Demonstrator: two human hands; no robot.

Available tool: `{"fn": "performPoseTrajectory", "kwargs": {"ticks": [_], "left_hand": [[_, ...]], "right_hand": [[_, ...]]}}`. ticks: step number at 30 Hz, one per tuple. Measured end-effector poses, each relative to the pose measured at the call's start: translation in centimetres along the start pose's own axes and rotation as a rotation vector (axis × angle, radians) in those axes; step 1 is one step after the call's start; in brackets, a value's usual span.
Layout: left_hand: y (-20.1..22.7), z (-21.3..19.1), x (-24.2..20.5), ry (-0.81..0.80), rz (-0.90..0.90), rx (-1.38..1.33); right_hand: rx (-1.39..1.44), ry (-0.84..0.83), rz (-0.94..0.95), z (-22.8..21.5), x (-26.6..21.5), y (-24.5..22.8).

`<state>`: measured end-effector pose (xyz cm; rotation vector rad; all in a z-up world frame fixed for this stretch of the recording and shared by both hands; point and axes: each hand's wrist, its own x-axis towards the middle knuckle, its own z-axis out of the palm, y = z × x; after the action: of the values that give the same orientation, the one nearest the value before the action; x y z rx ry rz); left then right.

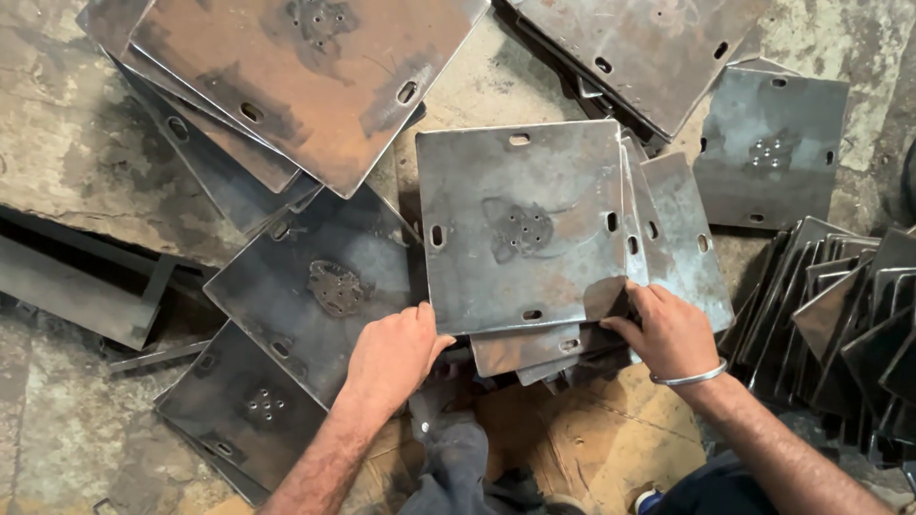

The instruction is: The person repeatedly picks up square metal plates from a pile, aligns them, and stacks them into a neat pile. The person handles the plates by hand, turning them over and adjusting their alignment before placing them down.

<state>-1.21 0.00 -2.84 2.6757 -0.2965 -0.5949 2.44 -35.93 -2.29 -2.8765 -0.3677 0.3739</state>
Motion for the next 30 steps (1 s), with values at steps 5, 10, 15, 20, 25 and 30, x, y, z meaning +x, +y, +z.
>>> {"fn": "performPoseTrajectory", "kwargs": {"ticks": [5, 10, 15, 20, 25, 30], "left_hand": [[1.1, 0.1, -0.7, 0.148, -0.025, 0.008], [1.1, 1.4, -0.9, 0.184, -0.020, 0.074], [1.3, 1.8, -1.0, 0.177, -0.004, 0.066], [1.4, 2.0, -1.1, 0.178, -0.041, 0.071], [1.5, 1.7, -1.0, 0.149, -0.024, 0.097], [1.4, 1.9, -1.3, 0.178, -0.032, 0.077]], "right_hand": [[0.029, 0.047, -0.007, 0.2, -0.4, 0.3], [0.066, 0.080, 0.002, 0.8, -1.1, 0.5], [0.078, 0.095, -0.074, 0.5, -1.4, 0.9], [0.067, 0.115, -0.136, 0.9, -1.4, 0.8], [0.001, 0.095, -0.143, 0.7, -1.5, 0.8], [-0.026, 0.095, -0.147, 0.6, -1.6, 0.6]]}}
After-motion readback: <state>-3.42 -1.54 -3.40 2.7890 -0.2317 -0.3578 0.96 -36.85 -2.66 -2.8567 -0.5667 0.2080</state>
